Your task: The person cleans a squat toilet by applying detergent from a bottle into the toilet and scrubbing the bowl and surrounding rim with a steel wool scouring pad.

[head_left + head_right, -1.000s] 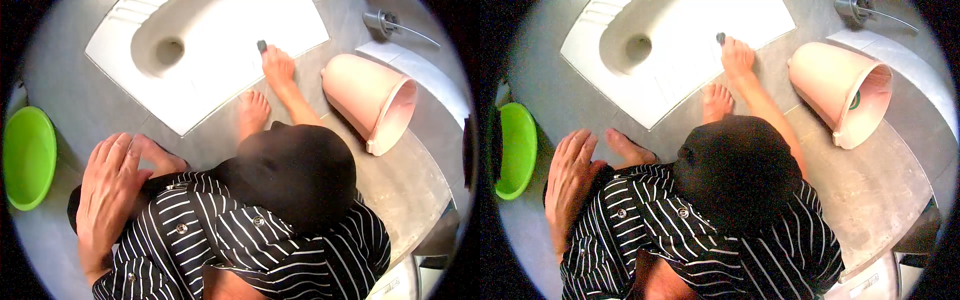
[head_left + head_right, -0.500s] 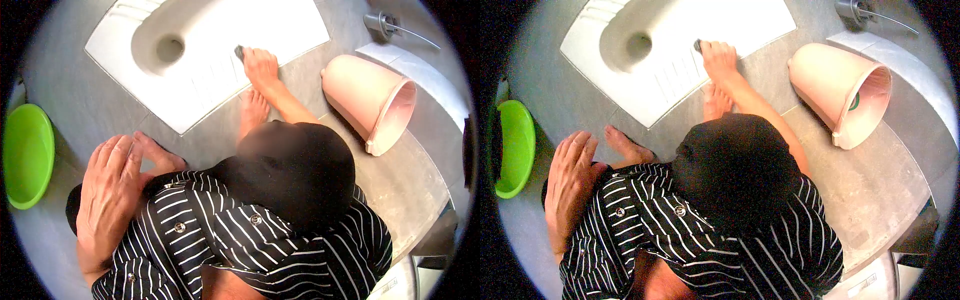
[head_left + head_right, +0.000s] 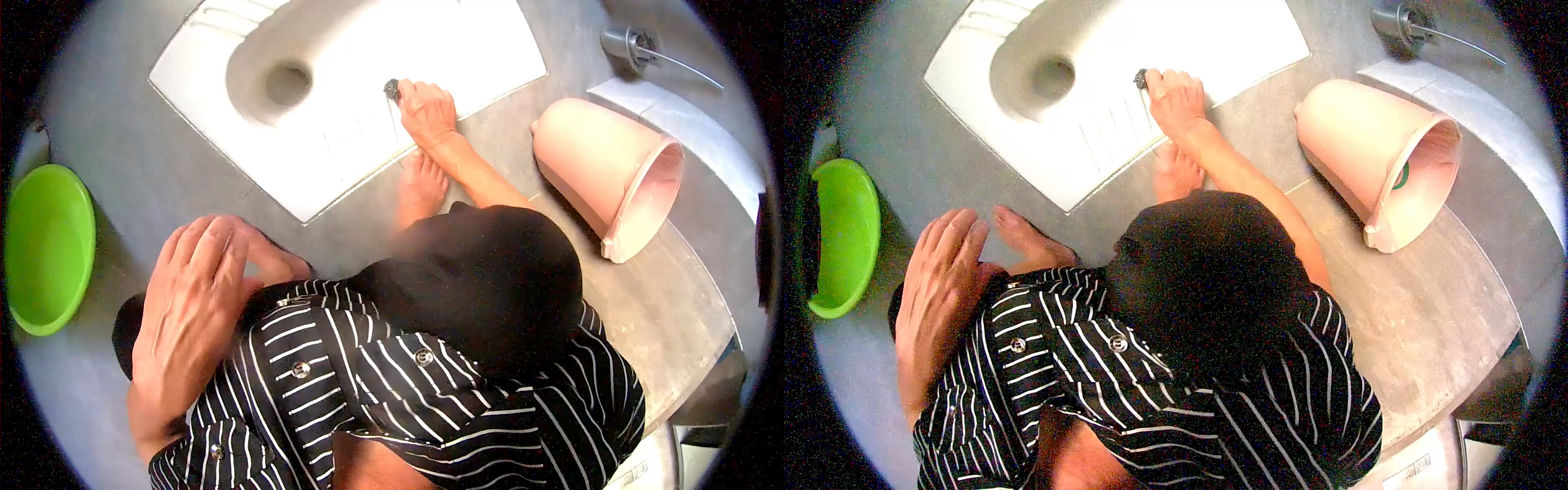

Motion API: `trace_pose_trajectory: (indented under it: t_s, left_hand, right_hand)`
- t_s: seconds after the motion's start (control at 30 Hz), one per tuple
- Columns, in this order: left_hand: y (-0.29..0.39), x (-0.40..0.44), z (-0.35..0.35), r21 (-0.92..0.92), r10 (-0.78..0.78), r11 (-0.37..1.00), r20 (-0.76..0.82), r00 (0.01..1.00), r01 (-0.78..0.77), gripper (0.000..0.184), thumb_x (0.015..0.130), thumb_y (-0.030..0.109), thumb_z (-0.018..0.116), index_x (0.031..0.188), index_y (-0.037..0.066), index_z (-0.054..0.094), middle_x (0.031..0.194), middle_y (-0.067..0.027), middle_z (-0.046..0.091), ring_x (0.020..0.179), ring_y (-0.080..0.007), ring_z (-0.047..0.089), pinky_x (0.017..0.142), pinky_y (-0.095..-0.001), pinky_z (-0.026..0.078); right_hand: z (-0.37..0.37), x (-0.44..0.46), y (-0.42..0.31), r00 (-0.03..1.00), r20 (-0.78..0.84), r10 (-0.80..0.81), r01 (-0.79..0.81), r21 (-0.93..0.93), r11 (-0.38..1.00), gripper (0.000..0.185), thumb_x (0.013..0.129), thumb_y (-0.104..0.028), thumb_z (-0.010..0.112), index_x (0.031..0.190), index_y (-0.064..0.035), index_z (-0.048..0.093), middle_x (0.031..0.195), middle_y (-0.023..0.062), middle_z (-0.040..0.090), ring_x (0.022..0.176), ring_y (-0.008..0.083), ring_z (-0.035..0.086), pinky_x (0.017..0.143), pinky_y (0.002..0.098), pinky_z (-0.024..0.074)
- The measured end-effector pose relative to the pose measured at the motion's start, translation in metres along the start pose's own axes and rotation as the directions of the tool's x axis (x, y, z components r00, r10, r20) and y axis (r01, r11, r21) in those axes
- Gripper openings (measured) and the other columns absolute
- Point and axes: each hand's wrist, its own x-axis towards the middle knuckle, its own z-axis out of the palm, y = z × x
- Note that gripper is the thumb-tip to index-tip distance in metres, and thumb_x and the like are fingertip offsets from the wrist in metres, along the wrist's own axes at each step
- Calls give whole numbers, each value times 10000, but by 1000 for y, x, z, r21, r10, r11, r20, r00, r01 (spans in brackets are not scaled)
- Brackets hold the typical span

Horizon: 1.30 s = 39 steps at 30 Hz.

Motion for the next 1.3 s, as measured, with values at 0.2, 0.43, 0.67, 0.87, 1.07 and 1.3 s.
trace_pose_trajectory:
  t_s: [0.2, 0.43, 0.67, 0.87, 1.07, 1.3]
  left_hand:
    - [-8, 6, -3, -10, 13, 1000, -22, 1000, -13, 475, 712, 94, 697, 1142, -28, 535, 1188, -184, 537, 1145, -353, 500, 987, -432, 406]
    - [-2, 7, 5, 14, -3, 1000, -12, 1000, 3, 392, 754, 99, 658, 1102, -53, 561, 1140, -180, 547, 1122, -328, 510, 977, -413, 407]
    - [-7, -6, 4, -4, -3, 1000, 19, 1000, 3, 435, 768, 103, 639, 1156, -67, 541, 1165, -185, 537, 1137, -330, 502, 998, -421, 393]
    - [-4, -9, 10, 9, -10, 1000, 42, 999, 10, 513, 709, 116, 713, 1165, -4, 509, 1207, -184, 525, 1156, -359, 495, 994, -440, 402]
    - [4, -10, -1, 39, -42, 998, 29, 999, 41, 479, 756, 111, 671, 1179, -45, 511, 1160, -181, 528, 1136, -335, 495, 987, -435, 392]
    - [10, -6, -10, 47, 11, 999, 49, 999, -13, 482, 739, 111, 686, 1160, -48, 512, 1146, -189, 532, 1136, -347, 499, 983, -445, 392]
  right_hand:
    - [10, -52, -47, 907, 201, -371, 354, 116, 928, 64, 796, -161, 557, 855, -135, 555, 724, 64, 594, 693, 259, 616, 577, 423, 478]
    - [15, 27, -39, 961, -106, -255, 257, 15, 966, 70, 785, -168, 574, 845, -156, 541, 703, 30, 554, 656, 238, 567, 581, 390, 445]
    - [30, -47, -74, 796, 9, -605, 593, 189, 783, 115, 752, -179, 583, 848, -140, 532, 708, 24, 561, 676, 212, 585, 547, 372, 447]
    - [23, -7, -78, 852, -105, -514, 522, 91, 848, 106, 728, -173, 596, 813, -150, 537, 684, 9, 548, 649, 197, 570, 511, 351, 413]
    - [17, -5, -43, 930, -164, -329, 331, -15, 943, 108, 754, -172, 588, 852, -160, 545, 704, 9, 550, 636, 202, 564, 519, 371, 414]
    - [-16, 15, 108, 893, -315, 321, -425, -356, 832, 98, 831, -216, 585, 897, -146, 568, 768, 49, 582, 739, 261, 596, 611, 449, 458]
